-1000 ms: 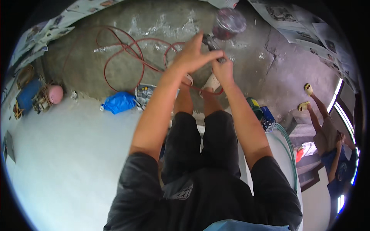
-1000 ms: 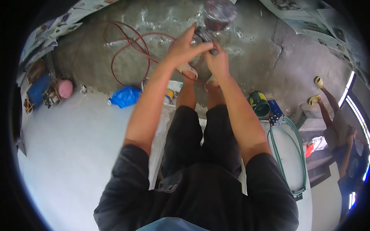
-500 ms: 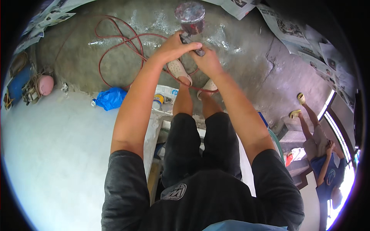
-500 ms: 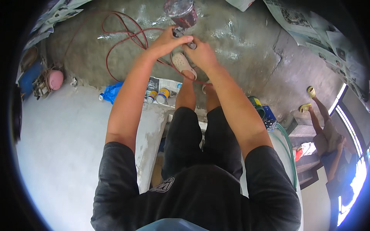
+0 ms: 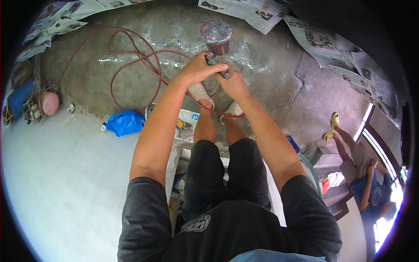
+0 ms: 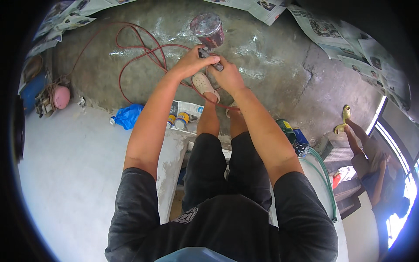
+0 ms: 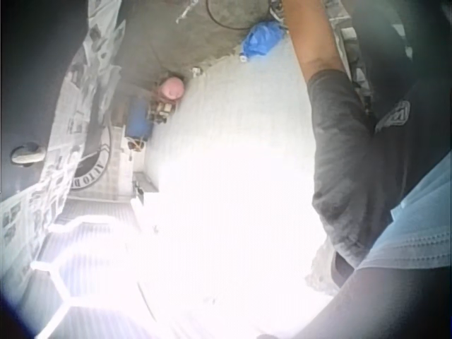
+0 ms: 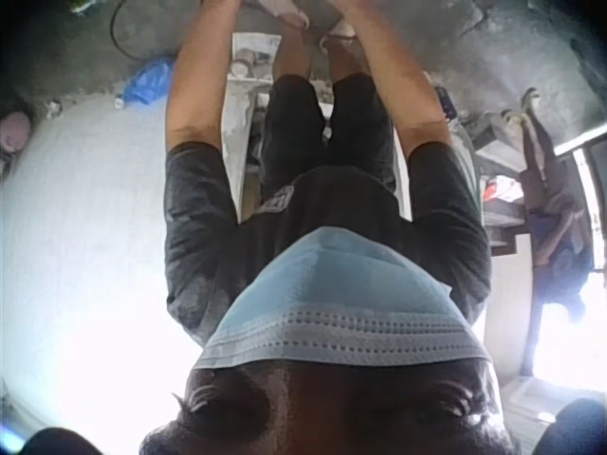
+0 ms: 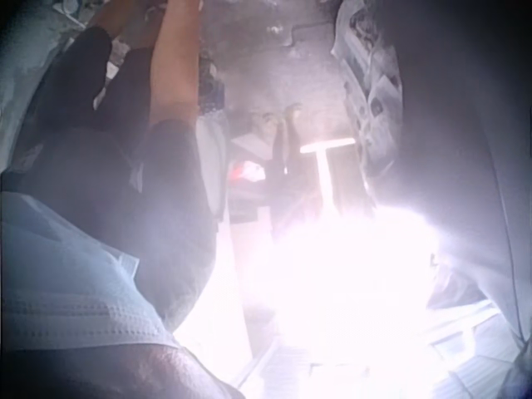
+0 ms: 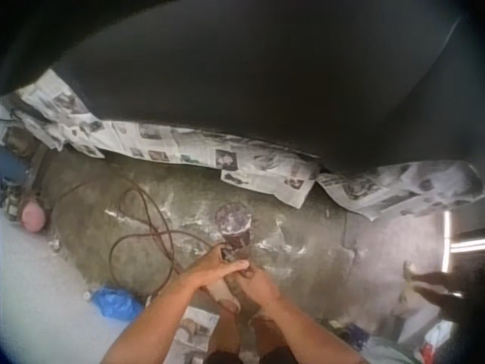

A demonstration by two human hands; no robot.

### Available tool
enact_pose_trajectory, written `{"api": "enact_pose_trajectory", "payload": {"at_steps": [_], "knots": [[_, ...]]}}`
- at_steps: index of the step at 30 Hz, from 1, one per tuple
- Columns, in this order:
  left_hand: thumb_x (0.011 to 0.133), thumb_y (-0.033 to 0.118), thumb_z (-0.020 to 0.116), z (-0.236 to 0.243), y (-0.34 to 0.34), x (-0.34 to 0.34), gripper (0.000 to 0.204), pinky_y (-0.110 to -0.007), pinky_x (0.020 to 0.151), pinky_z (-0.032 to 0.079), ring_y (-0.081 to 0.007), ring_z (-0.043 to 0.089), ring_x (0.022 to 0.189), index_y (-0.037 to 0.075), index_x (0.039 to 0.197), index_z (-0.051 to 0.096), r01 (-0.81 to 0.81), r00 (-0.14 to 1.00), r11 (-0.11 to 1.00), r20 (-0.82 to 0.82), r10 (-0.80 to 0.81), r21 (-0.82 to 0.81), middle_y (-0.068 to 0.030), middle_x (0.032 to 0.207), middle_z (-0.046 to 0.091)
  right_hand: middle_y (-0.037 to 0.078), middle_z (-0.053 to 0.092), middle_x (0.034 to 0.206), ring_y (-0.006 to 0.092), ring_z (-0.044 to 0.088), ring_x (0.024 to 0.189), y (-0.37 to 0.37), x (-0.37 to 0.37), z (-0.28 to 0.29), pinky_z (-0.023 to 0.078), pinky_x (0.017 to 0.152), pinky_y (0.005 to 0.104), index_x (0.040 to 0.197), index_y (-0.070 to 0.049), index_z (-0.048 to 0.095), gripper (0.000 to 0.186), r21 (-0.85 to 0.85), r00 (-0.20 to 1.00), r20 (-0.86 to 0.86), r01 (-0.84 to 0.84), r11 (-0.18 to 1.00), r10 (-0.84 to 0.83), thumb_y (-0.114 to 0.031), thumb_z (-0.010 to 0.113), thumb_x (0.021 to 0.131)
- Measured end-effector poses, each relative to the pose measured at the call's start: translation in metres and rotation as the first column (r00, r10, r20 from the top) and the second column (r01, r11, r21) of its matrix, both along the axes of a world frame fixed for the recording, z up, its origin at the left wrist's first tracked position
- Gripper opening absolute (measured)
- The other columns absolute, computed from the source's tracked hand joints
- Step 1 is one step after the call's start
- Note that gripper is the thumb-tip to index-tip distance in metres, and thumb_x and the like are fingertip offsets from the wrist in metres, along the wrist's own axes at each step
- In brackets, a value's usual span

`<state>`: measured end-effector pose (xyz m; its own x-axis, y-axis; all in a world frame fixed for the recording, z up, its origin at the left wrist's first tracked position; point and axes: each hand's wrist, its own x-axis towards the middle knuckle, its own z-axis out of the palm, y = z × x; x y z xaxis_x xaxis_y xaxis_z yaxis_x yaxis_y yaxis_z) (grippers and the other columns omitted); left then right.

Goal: The person mixes black paint in a container and then uses a spray gun to apply the paint to the rear fender of a car.

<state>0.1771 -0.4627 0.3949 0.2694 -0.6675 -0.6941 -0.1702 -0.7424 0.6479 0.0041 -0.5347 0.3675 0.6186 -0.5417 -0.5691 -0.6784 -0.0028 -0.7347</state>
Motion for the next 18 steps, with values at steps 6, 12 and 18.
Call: {"api": "enact_pose_trajectory", "payload": {"at_steps": [6,12,18], "knots": [[0.07,0.071,0.075,0.001,-0.002,-0.002,0.119,-0.04,0.105,0.046,-0.0352,0.061,0.124,-0.009,0.151,0.037,0.015,0.999,1.0,0.035,-0.015,-0.005,-0.0297,0.134,0.06,0.025,0.071,0.111,0.0472,0.065,0.108,0.0,-0.001,0.003,0.053,0.089,0.052,0.135,-0.021,0.061,0.051,-0.021,1.0,0.005,0.023,1.0,-0.023,-0.045,0.069,0.09],[0.071,0.07,0.075,0.004,-0.007,-0.005,0.118,-0.04,0.104,0.046,-0.0354,0.061,0.123,-0.01,0.15,0.038,0.039,0.997,0.999,0.062,-0.038,-0.017,-0.0306,0.134,0.059,0.024,0.071,0.111,0.0477,0.064,0.108,-0.004,-0.004,0.009,0.053,0.088,0.0525,0.133,-0.021,0.061,0.05,-0.015,1.0,-0.009,0.027,1.0,-0.027,-0.045,0.069,0.09],[0.071,0.07,0.076,0.006,-0.014,-0.012,0.117,-0.04,0.104,0.047,-0.036,0.061,0.123,-0.01,0.149,0.039,0.048,0.992,0.998,0.116,-0.044,-0.029,-0.0309,0.134,0.059,0.024,0.071,0.11,0.0478,0.064,0.107,-0.009,-0.01,0.012,0.054,0.087,0.0523,0.132,-0.021,0.062,0.049,-0.03,0.999,-0.002,0.038,0.999,-0.038,-0.046,0.068,0.091]]}}
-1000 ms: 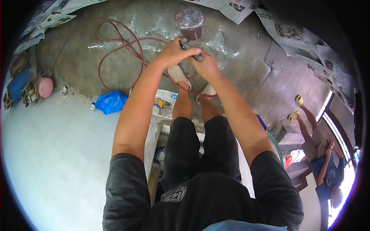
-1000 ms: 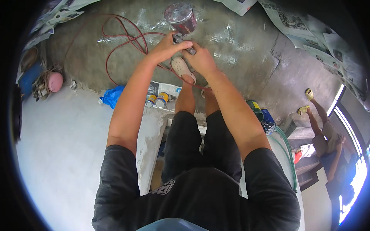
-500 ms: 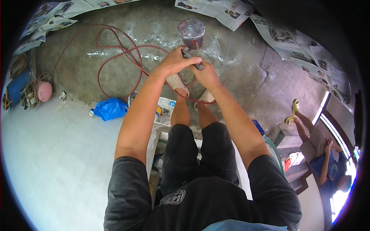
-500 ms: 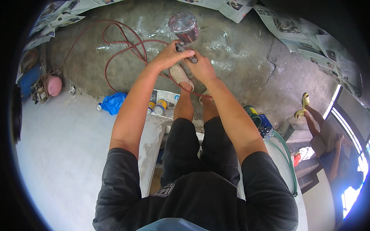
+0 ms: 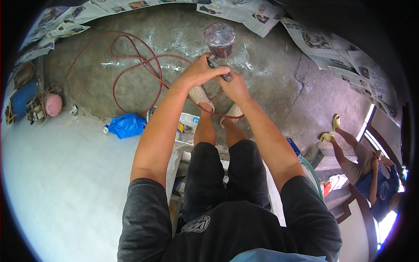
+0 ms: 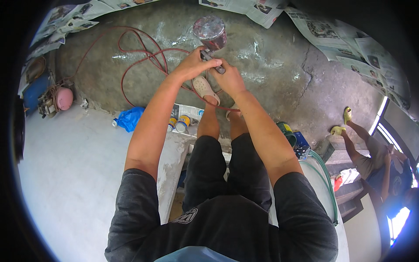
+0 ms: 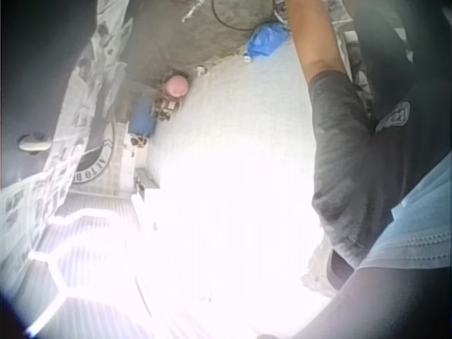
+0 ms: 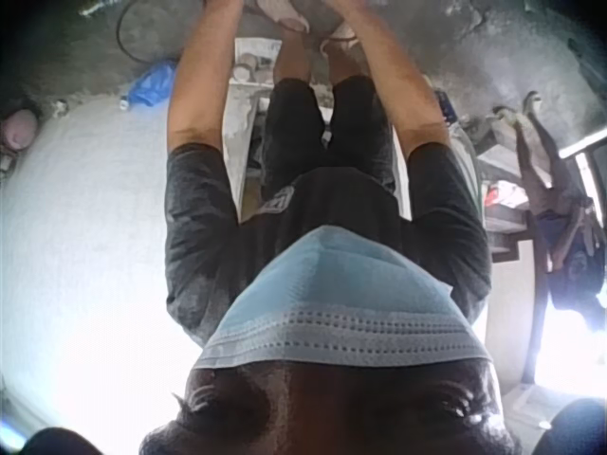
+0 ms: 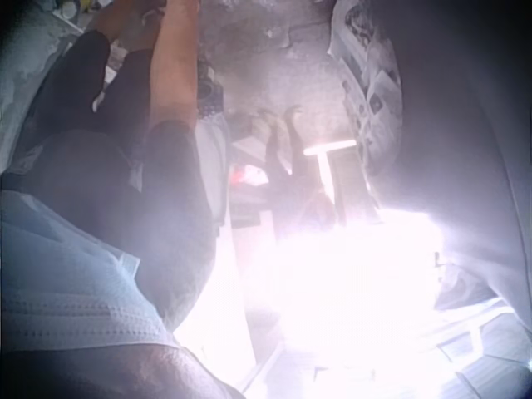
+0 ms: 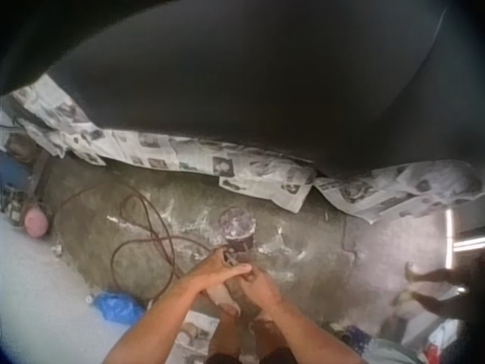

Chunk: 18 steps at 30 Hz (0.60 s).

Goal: The person mixes black paint in a container and then uses a spray gun to apply the paint to the rear fender of a car.

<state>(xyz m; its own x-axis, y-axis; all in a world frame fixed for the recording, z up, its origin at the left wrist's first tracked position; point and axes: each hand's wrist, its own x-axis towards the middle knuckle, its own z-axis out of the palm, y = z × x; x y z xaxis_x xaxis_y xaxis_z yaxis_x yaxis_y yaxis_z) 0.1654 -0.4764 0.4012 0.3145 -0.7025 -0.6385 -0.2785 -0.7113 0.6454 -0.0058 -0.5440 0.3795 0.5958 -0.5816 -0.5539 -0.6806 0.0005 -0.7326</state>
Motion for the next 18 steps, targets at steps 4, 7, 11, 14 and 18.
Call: {"api": "enact_pose_trajectory", "payload": {"at_steps": [4,7,11,14,18], "knots": [[0.071,0.069,0.076,0.006,-0.006,-0.007,0.116,-0.039,0.101,0.048,-0.0334,0.064,0.116,-0.009,0.148,0.04,0.001,1.0,1.0,0.006,-0.001,0.003,-0.0288,0.129,0.063,0.024,0.072,0.108,0.0475,0.065,0.105,-0.004,-0.009,0.0,0.054,0.086,0.0523,0.131,-0.021,0.062,0.047,-0.008,0.999,0.034,-0.001,1.0,0.002,-0.045,0.068,0.091],[0.07,0.069,0.078,0.012,-0.011,-0.013,0.116,-0.04,0.109,0.044,-0.0365,0.056,0.129,-0.01,0.147,0.042,-0.03,0.998,0.999,-0.057,0.031,0.021,-0.0304,0.139,0.055,0.023,0.072,0.107,0.0474,0.066,0.101,-0.005,-0.014,-0.006,0.054,0.084,0.0527,0.13,-0.02,0.062,0.046,-0.064,0.998,0.063,0.007,0.998,-0.003,-0.045,0.068,0.091],[0.07,0.067,0.079,0.014,-0.012,-0.017,0.113,-0.041,0.113,0.041,-0.0386,0.052,0.136,-0.01,0.145,0.045,-0.04,0.996,0.999,-0.08,0.04,0.003,-0.0315,0.146,0.05,0.023,0.072,0.105,0.0475,0.066,0.099,-0.004,-0.018,-0.004,0.055,0.083,0.0528,0.129,-0.02,0.062,0.046,-0.055,0.989,0.146,0.032,0.998,-0.024,-0.043,0.069,0.091],[0.071,0.065,0.08,0.014,-0.017,-0.019,0.109,-0.041,0.112,0.041,-0.0381,0.053,0.135,-0.01,0.143,0.048,-0.04,0.999,0.999,-0.019,0.04,-0.012,-0.0312,0.144,0.053,0.023,0.072,0.106,0.0467,0.066,0.101,-0.008,-0.019,0.007,0.055,0.085,0.0518,0.128,-0.018,0.063,0.045,-0.034,0.993,0.115,0.029,0.999,-0.025,-0.041,0.069,0.091],[0.074,0.061,0.081,0.023,-0.039,-0.027,0.105,-0.04,0.11,0.043,-0.0331,0.055,0.132,-0.009,0.143,0.046,0.022,0.997,0.995,-0.068,-0.028,-0.092,-0.0258,0.14,0.057,0.022,0.07,0.118,0.0422,0.067,0.108,-0.018,-0.029,0.01,0.054,0.091,0.0481,0.123,-0.01,0.066,0.044,0.001,0.973,0.191,0.129,0.992,-0.127,-0.036,0.073,0.088]]}}
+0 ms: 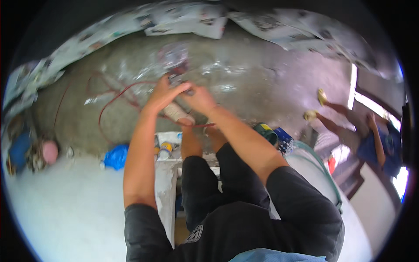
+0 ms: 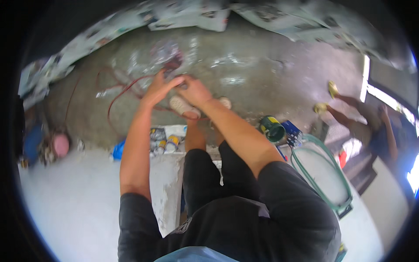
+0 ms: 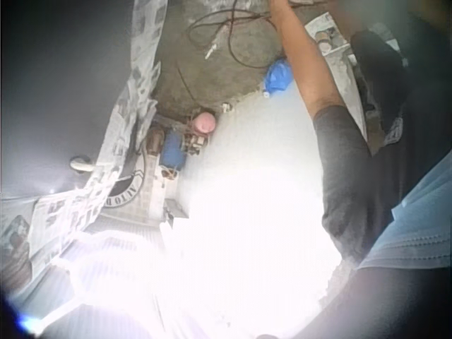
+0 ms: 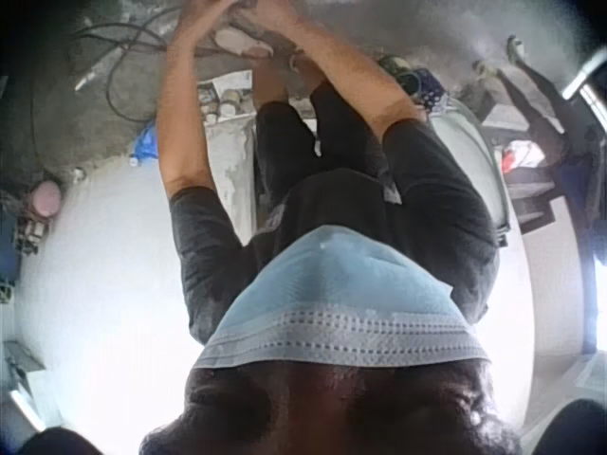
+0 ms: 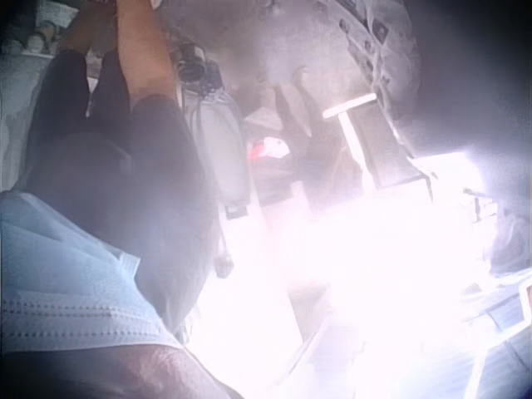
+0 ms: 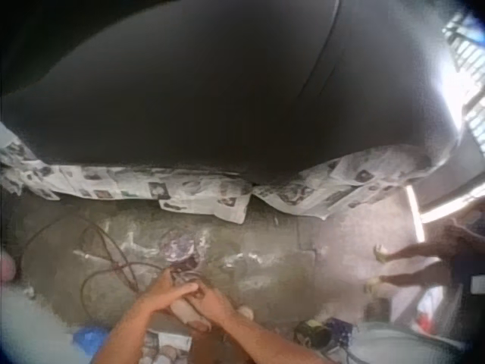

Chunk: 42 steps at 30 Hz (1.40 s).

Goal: The person mixes black paint in a container and then uses a spray gun to apply the paint to the rear fender of a car.

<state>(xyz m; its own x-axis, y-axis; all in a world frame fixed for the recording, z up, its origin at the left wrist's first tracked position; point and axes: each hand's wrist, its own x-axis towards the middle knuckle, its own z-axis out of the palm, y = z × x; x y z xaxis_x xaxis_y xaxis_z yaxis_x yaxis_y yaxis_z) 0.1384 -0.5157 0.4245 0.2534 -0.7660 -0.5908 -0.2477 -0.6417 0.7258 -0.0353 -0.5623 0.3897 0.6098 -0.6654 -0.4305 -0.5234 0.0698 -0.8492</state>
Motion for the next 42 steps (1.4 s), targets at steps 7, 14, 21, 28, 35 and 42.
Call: {"api": "enact_pose_trajectory", "payload": {"at_steps": [7,14,21,28,35,42], "knots": [[0.089,0.039,0.076,-0.016,-0.011,-0.018,0.077,-0.039,0.111,0.039,-0.0284,0.052,0.129,-0.002,0.146,0.045,0.03,0.984,0.997,-0.174,-0.043,-0.072,-0.0158,0.142,0.053,0.019,0.071,0.109,0.0406,0.066,0.106,-0.01,-0.024,-0.009,0.053,0.092,0.0489,0.116,-0.011,0.069,0.041,-0.067,0.999,0.051,0.019,0.998,-0.016,-0.033,0.074,0.083],[0.088,0.036,0.076,-0.015,-0.03,-0.041,0.079,-0.039,0.11,0.04,-0.029,0.054,0.126,-0.005,0.146,0.043,0.115,0.991,0.993,-0.063,-0.116,-0.018,-0.0192,0.139,0.055,0.02,0.072,0.104,0.0409,0.069,0.098,-0.019,-0.056,-0.005,0.054,0.088,0.0501,0.127,-0.014,0.065,0.046,-0.082,0.997,0.051,0.055,0.995,-0.051,-0.035,0.072,0.086],[0.094,0.039,0.07,-0.031,-0.03,-0.038,0.077,-0.04,0.109,0.04,-0.0322,0.052,0.13,-0.003,0.151,0.04,0.069,0.998,0.98,0.008,-0.068,-0.189,-0.0204,0.151,0.044,0.022,0.068,0.126,0.0384,0.067,0.113,-0.024,-0.052,-0.004,0.052,0.097,0.0444,0.142,-0.014,0.058,0.058,-0.021,0.98,0.141,0.145,0.989,-0.14,-0.037,0.071,0.091],[0.099,0.017,0.053,-0.111,0.015,-0.093,0.041,-0.034,0.092,0.052,-0.0244,0.064,0.111,0.0,0.137,0.055,-0.281,0.918,0.949,-0.25,0.309,0.141,-0.0116,0.118,0.069,0.016,0.074,0.112,0.0227,0.069,0.103,-0.039,-0.043,-0.042,0.053,0.092,0.037,0.132,-0.004,0.064,0.054,0.197,0.874,0.034,0.469,0.861,-0.484,-0.037,0.076,0.091],[0.105,0.022,0.056,-0.152,0.029,-0.131,0.025,-0.033,0.093,0.051,-0.0164,0.065,0.105,0.01,0.126,0.061,-0.385,0.531,0.873,-0.702,0.476,0.3,-0.0034,0.118,0.067,0.022,0.074,0.101,0.0317,0.072,0.099,-0.047,-0.007,-0.107,0.054,0.087,0.0409,0.131,-0.006,0.063,0.056,0.132,0.859,-0.134,0.509,0.85,-0.493,-0.045,0.073,0.092],[0.106,0.02,0.055,-0.272,-0.007,-0.114,0.016,-0.031,0.089,0.048,-0.0112,0.061,0.096,0.016,0.119,0.063,-0.581,0.278,0.746,-0.782,0.558,0.325,0.0028,0.109,0.067,0.025,0.073,0.101,0.0419,0.071,0.1,-0.072,0.047,-0.197,0.053,0.085,0.046,0.128,-0.006,0.063,0.058,-0.036,0.909,-0.131,0.395,0.918,-0.396,-0.051,0.068,0.092]]}}
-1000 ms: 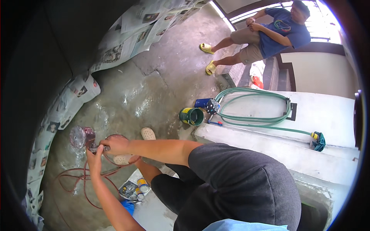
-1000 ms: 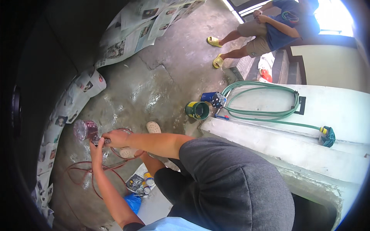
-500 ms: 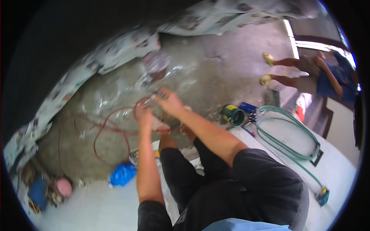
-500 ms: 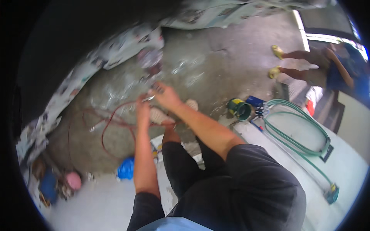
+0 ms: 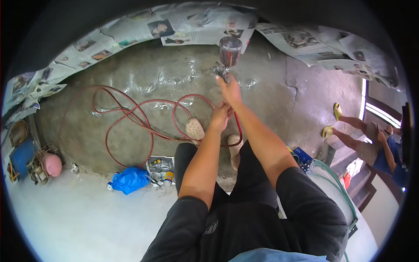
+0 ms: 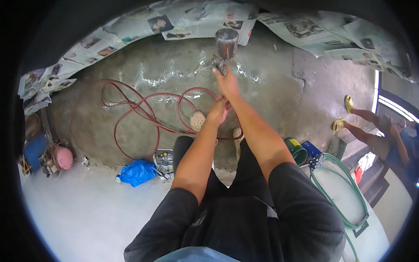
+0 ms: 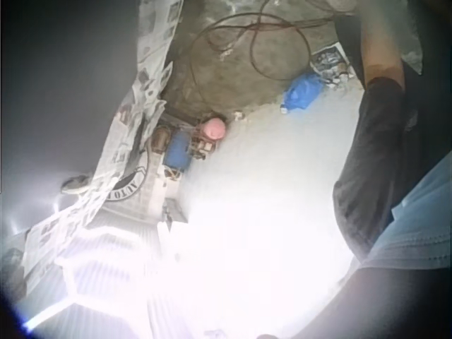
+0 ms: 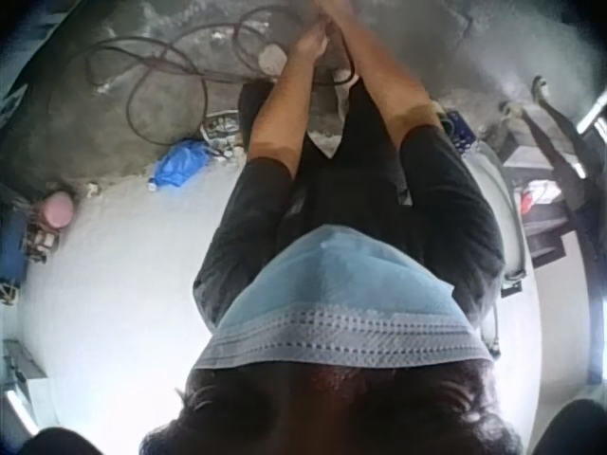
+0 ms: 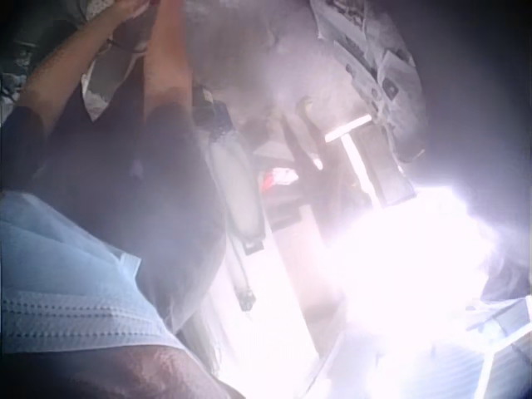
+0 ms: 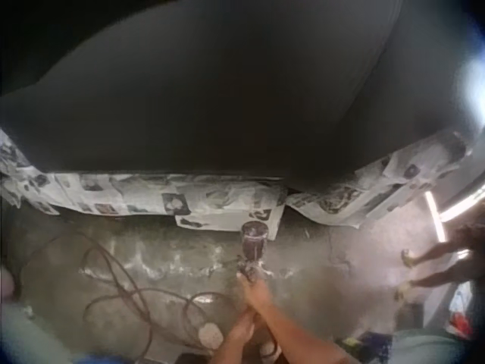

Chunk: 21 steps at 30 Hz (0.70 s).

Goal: The person mixes black paint in a container and then uses a spray gun to apply the paint to the rear fender of a car.

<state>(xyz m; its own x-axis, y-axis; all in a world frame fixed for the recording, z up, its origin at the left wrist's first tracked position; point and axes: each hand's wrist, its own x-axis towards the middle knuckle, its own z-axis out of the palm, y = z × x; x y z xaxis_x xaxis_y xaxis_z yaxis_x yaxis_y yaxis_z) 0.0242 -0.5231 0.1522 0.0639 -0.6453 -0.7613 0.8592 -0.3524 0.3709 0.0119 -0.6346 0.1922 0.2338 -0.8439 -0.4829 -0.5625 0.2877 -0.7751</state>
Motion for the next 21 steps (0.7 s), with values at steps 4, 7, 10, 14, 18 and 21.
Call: {"api": "enact_pose_trajectory", "payload": {"at_steps": [4,7,10,14,18,21], "knots": [[0.106,0.019,0.053,-0.07,-0.013,0.008,0.012,-0.027,0.085,0.048,-0.0081,0.059,0.09,0.016,0.114,0.063,-0.053,0.998,0.998,0.032,0.054,-0.034,0.0053,0.099,0.064,0.026,0.072,0.104,0.0456,0.069,0.103,-0.025,0.019,-0.07,0.053,0.088,0.0486,0.127,-0.006,0.063,0.06,-0.039,0.995,-0.036,-0.092,0.995,0.091,-0.053,0.067,0.092],[0.106,0.02,0.052,-0.111,-0.016,0.018,0.014,-0.029,0.087,0.047,-0.0088,0.059,0.093,0.016,0.114,0.062,-0.029,0.999,0.996,0.029,0.032,-0.088,0.0048,0.101,0.065,0.027,0.072,0.106,0.0466,0.067,0.106,-0.025,0.024,-0.105,0.052,0.09,0.049,0.128,-0.006,0.062,0.06,-0.003,0.991,-0.038,-0.126,0.992,0.125,-0.054,0.066,0.092],[0.107,0.021,0.052,-0.134,-0.022,0.021,0.015,-0.03,0.088,0.047,-0.0097,0.06,0.095,0.015,0.115,0.062,0.011,1.0,0.99,0.029,-0.007,-0.137,0.004,0.103,0.066,0.028,0.072,0.105,0.0467,0.067,0.105,-0.03,0.024,-0.128,0.052,0.09,0.0491,0.129,-0.006,0.061,0.059,-0.07,0.989,-0.085,-0.129,0.989,0.123,-0.053,0.066,0.093],[0.106,0.021,0.052,-0.145,-0.03,0.018,0.014,-0.031,0.089,0.047,-0.0106,0.06,0.094,0.015,0.114,0.063,0.013,1.0,0.986,0.008,-0.012,-0.164,0.0036,0.104,0.067,0.028,0.072,0.104,0.0473,0.067,0.104,-0.034,0.019,-0.136,0.052,0.088,0.0504,0.13,-0.006,0.06,0.059,-0.101,0.991,-0.115,-0.087,0.991,0.075,-0.051,0.066,0.093],[0.107,0.022,0.051,-0.15,-0.028,0.027,0.016,-0.031,0.089,0.047,-0.0107,0.06,0.094,0.016,0.115,0.063,0.029,0.999,0.985,0.036,-0.023,-0.17,0.0035,0.105,0.066,0.027,0.073,0.101,0.0432,0.072,0.094,-0.028,0.029,-0.118,0.054,0.084,0.0487,0.132,-0.007,0.06,0.058,-0.043,0.999,-0.028,-0.025,0.999,0.024,-0.05,0.066,0.093],[0.107,0.024,0.05,-0.152,-0.027,0.028,0.017,-0.032,0.089,0.046,-0.0104,0.059,0.095,0.016,0.117,0.062,0.051,0.998,0.981,0.047,-0.043,-0.188,0.0036,0.105,0.065,0.026,0.073,0.099,0.0394,0.073,0.086,-0.029,0.025,-0.127,0.055,0.081,0.0465,0.135,-0.007,0.057,0.059,-0.168,0.998,-0.057,-0.026,0.985,0.016,-0.049,0.066,0.094]]}}
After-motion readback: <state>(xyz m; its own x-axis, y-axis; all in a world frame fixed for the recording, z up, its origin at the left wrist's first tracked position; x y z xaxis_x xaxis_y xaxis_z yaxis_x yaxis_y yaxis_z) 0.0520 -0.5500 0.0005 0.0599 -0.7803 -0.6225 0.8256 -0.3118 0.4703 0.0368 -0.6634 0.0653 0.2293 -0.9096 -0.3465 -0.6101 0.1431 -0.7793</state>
